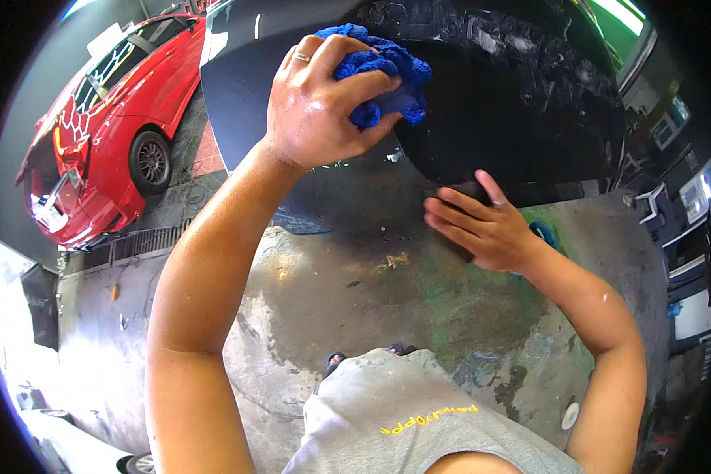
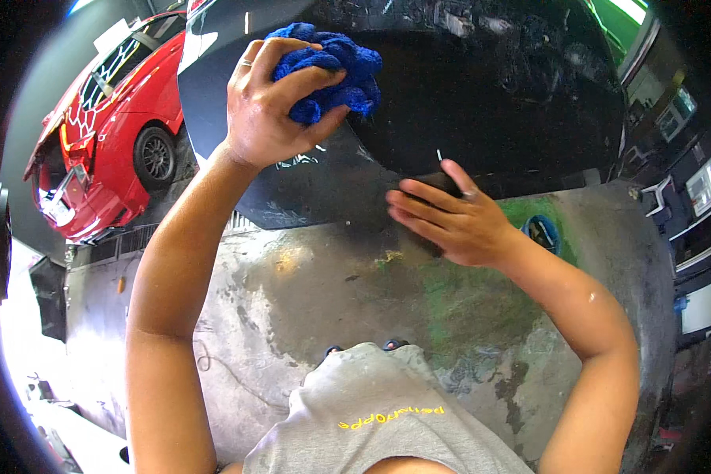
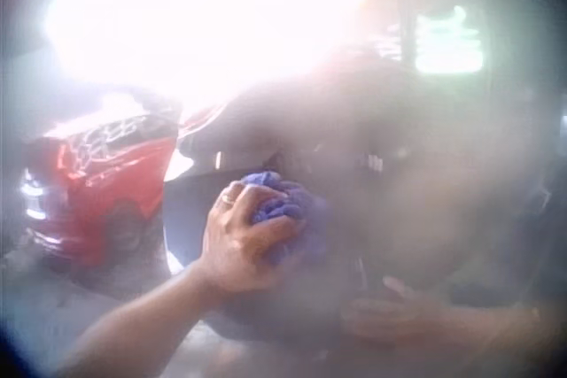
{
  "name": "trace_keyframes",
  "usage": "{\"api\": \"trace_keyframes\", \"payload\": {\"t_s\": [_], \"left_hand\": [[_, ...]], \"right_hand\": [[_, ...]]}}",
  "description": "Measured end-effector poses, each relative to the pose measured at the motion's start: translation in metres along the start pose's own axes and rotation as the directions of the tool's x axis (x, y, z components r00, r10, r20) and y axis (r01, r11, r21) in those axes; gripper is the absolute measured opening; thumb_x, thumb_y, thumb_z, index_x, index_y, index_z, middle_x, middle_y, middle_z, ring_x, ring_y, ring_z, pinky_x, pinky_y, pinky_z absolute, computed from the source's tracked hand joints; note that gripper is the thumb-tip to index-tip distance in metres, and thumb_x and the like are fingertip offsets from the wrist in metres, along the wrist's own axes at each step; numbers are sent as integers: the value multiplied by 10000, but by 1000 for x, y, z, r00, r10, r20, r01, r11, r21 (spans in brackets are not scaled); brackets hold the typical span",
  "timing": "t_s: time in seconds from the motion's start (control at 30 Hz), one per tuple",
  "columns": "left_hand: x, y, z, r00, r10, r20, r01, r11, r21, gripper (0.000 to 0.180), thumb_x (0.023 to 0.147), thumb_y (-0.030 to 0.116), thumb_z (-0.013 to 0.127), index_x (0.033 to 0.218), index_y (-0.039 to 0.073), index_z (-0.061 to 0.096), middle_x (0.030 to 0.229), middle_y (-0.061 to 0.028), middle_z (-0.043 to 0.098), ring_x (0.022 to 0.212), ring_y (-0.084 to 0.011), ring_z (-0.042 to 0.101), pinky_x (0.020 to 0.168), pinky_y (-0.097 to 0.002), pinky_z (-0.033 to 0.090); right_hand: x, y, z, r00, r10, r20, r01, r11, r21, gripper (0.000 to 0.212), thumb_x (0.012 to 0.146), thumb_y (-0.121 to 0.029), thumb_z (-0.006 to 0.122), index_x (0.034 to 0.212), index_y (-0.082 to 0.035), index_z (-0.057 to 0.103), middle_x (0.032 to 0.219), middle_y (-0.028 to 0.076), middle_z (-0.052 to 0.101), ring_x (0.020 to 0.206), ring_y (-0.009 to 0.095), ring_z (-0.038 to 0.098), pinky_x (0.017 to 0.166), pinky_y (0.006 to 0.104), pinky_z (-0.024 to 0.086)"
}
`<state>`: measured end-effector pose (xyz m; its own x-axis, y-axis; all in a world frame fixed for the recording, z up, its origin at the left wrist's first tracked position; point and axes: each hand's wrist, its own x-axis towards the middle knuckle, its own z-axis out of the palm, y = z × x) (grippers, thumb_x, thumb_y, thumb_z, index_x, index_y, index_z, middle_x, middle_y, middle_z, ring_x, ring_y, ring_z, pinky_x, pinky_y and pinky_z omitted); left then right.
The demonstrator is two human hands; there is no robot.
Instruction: The person wipes the interior of a car trunk with a blue cloth, repeatedly dipping the cloth into a bucket of water. The person scrubs the trunk surface and occasionally pauses to rinse the cloth.
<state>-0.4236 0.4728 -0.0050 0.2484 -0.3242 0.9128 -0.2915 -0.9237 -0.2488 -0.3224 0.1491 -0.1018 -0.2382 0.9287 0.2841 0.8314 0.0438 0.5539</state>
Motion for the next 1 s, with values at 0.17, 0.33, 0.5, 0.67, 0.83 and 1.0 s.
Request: {"api": "trace_keyframes", "payload": {"t_s": [0.17, 0.33, 0.5, 0.67, 0.83, 1.0], "left_hand": [[1, 2, -6, 996, 7, 84, -8, 1000, 7, 442, 659, 268, 983, 1080, 207, 862, 1234, -104, 734, 1127, -336, 708, 982, -471, 579], [-8, 0, -6, 998, -2, 62, 1, 1000, 18, 451, 656, 273, 991, 1084, 212, 863, 1252, -107, 735, 1136, -338, 711, 989, -474, 577], [-8, -9, -3, 998, 51, 41, -50, 998, -32, 470, 720, 318, 921, 1151, 170, 802, 1313, -133, 715, 1205, -364, 654, 1024, -514, 558], [-15, -20, -10, 992, 101, 79, -90, 987, -135, 455, 657, 272, 984, 1093, 236, 859, 1242, -94, 726, 1114, -347, 701, 979, -476, 578], [-52, -69, -67, 939, 283, 194, -221, 931, -292, 497, 642, 286, 972, 1122, 216, 861, 1334, -140, 698, 1151, -371, 678, 998, -528, 559], [-72, -87, -78, 965, 228, 132, -182, 939, -292, 521, 615, 262, 969, 1124, 226, 862, 1354, -125, 693, 1155, -362, 670, 992, -516, 553]], "right_hand": [[119, -65, 12, 995, 21, -93, 2, 972, 237, 669, 932, -284, 717, 1580, -177, 590, 1710, -18, 504, 1605, 144, 419, 1353, 651, 159], [66, -29, 1, 998, -48, -30, 52, 989, 141, 583, 955, -281, 676, 1527, -172, 638, 1700, -15, 517, 1606, 126, 410, 1349, 660, 177], [73, -41, 9, 994, 10, -108, 2, 994, 109, 526, 992, -225, 615, 1512, -154, 652, 1696, -3, 525, 1607, 123, 410, 1338, 671, 208], [182, -112, 37, 973, 170, -155, -117, 945, 305, 716, 852, -216, 741, 1555, -161, 614, 1711, -8, 505, 1623, 146, 393, 1309, 713, 204], [58, -130, 23, 866, 499, -30, -487, 857, 169, 797, 783, -198, 776, 1565, -174, 628, 1706, 59, 518, 1627, 234, 404, 1291, 689, 220], [-138, -296, 32, -365, 929, -65, -915, -345, 210, 519, 1159, -392, 519, 1382, 52, 669, 1392, 234, 621, 1324, 412, 581, 1151, 467, 430]]}}
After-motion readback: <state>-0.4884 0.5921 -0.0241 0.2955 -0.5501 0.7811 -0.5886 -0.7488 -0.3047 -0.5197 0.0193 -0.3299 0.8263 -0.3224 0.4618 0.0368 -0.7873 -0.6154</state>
